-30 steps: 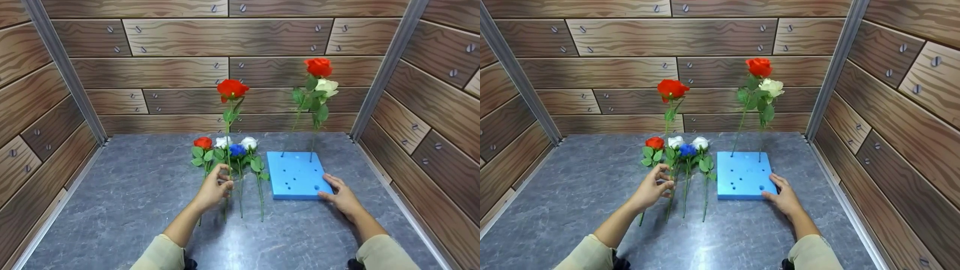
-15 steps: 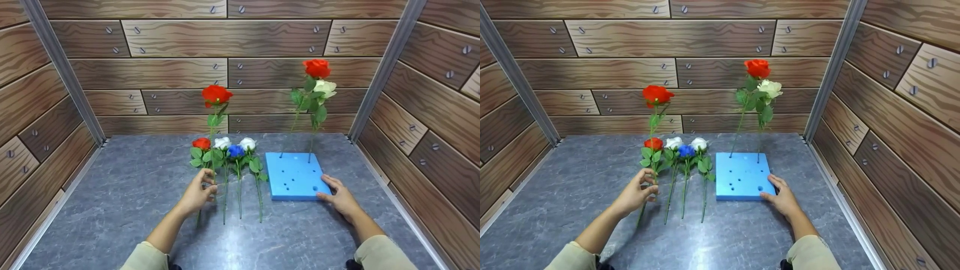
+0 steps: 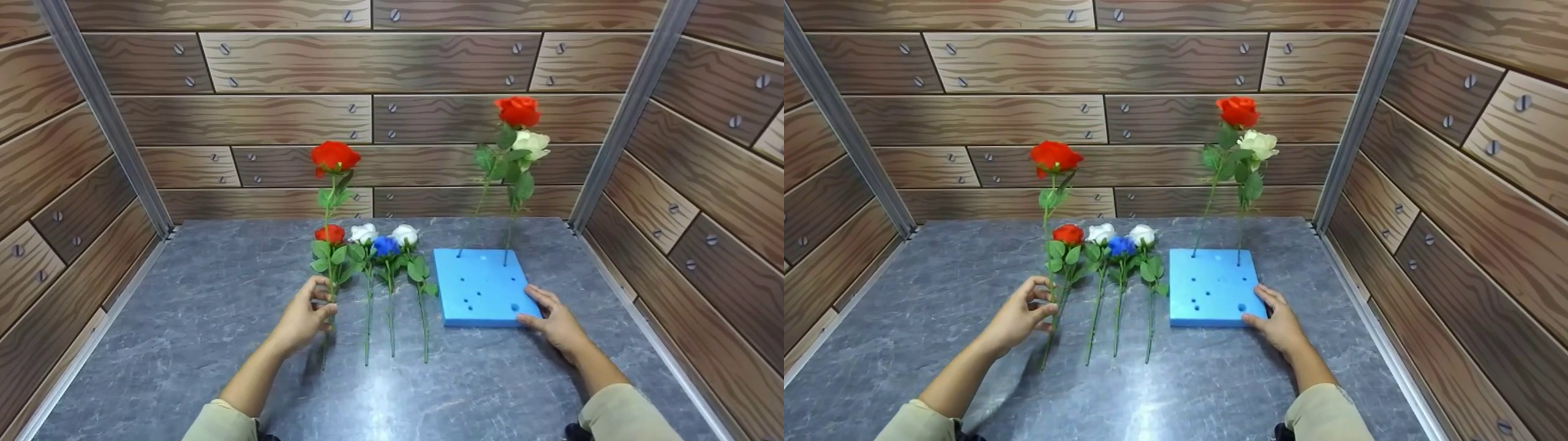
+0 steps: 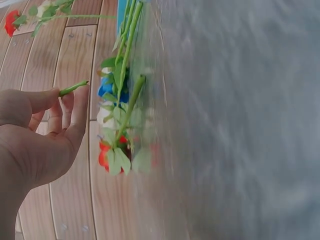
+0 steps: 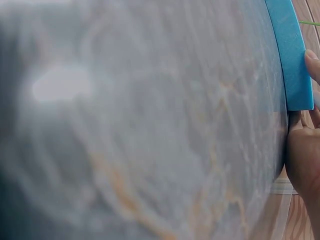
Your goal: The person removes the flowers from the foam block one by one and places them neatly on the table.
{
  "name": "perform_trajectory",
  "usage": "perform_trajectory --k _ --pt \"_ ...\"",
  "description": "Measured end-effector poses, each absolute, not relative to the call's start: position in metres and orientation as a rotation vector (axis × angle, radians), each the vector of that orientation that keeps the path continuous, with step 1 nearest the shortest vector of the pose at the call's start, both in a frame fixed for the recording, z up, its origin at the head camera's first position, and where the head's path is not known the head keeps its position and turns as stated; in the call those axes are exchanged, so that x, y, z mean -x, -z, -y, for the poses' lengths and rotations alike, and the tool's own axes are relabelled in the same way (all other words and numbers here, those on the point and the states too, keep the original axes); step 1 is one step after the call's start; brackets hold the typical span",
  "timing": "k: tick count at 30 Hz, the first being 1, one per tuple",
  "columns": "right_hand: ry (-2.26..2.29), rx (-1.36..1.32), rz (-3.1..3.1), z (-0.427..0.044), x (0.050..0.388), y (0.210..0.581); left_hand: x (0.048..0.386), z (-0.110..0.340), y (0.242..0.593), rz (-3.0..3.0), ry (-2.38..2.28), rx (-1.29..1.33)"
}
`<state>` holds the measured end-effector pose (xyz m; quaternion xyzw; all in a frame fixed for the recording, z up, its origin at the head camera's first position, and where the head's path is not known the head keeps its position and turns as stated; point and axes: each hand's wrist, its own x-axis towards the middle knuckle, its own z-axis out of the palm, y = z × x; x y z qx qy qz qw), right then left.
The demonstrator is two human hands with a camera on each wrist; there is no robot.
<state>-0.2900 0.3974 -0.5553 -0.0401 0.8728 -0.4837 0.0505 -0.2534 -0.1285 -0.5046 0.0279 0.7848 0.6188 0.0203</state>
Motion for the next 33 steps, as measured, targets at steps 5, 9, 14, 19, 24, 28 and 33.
perform_trajectory --k 5,9,14,19,24,28,33 --pt "1.465 0.13 -2.665 -0.397 0.289 0.554 0.251 0.141 0.505 -2.436 -1.905 -0.056" --pt "1.455 0.132 -2.674 -0.397 0.288 0.553 0.249 0.15 0.505 -2.449 -1.902 -0.027" --pt "1.45 0.135 -2.673 -0.397 0.289 0.553 0.248 0.163 0.505 -2.475 -1.872 0.015" --pt "1.458 0.121 -2.663 -0.398 0.29 0.554 0.247 0.175 0.506 -2.482 -1.806 0.043" --pt "1.465 0.124 -2.666 -0.397 0.289 0.554 0.246 0.188 0.506 -2.453 -1.772 0.035" --pt "1.47 0.138 -2.668 -0.397 0.288 0.553 0.243 0.198 0.506 -2.435 -1.755 0.047" --pt "1.469 0.154 -2.672 -0.396 0.287 0.552 0.24 0.21 0.507 -2.434 -1.716 0.065"
